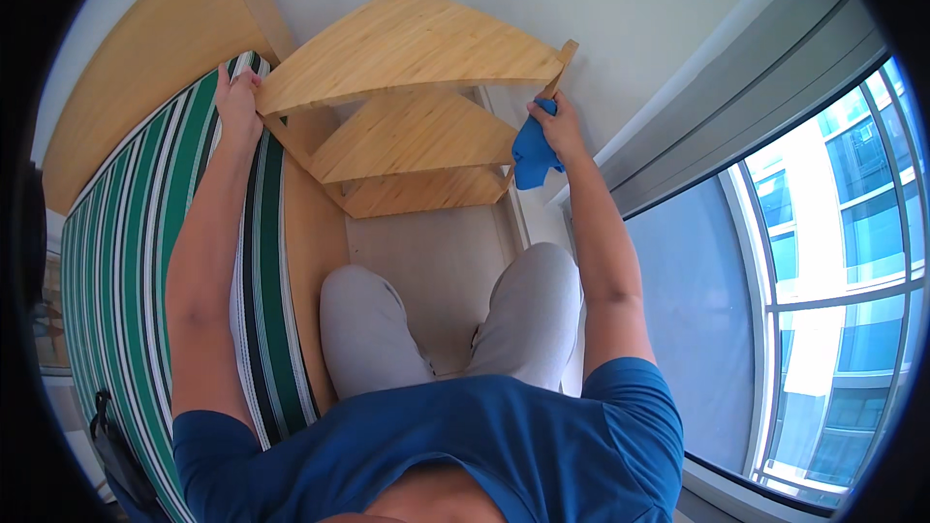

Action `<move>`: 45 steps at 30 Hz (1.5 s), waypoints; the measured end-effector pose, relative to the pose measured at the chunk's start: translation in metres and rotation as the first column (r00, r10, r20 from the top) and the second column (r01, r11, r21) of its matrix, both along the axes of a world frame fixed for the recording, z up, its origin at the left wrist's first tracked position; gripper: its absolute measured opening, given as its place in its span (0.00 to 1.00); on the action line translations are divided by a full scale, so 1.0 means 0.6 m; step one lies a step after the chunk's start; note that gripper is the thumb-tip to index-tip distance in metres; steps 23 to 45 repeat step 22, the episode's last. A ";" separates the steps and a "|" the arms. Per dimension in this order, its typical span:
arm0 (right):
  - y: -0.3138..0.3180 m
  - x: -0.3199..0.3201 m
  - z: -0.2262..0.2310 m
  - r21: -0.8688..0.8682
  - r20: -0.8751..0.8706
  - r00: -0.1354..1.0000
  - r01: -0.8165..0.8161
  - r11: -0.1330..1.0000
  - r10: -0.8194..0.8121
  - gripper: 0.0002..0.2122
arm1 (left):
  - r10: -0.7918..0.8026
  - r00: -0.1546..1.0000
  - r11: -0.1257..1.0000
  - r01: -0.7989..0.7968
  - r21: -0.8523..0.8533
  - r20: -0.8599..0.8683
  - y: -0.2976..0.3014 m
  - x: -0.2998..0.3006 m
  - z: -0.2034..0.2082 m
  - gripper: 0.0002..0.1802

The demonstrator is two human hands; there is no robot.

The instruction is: The person wipes the interior and exterior surfaces of white cabinets and a wooden corner shelf using a blue cloth.

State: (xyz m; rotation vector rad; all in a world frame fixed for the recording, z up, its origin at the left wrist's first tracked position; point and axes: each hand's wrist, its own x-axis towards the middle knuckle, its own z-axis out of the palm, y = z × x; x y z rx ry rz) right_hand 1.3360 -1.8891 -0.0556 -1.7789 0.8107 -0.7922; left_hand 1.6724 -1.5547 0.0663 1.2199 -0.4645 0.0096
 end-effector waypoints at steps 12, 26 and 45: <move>0.026 0.016 -0.020 -0.285 0.122 0.982 0.177 0.942 -0.147 0.13 | 0.008 0.992 0.994 0.006 -0.107 0.127 -0.052 0.100 -0.043 0.44; 0.037 -0.095 0.037 -0.236 -0.493 0.868 -0.077 0.969 -0.051 0.28 | 0.097 0.973 0.853 -0.190 0.487 0.210 0.006 -0.056 0.083 0.43; 0.037 -0.095 0.037 -0.236 -0.493 0.868 -0.077 0.969 -0.051 0.28 | 0.097 0.973 0.853 -0.190 0.487 0.210 0.006 -0.056 0.083 0.43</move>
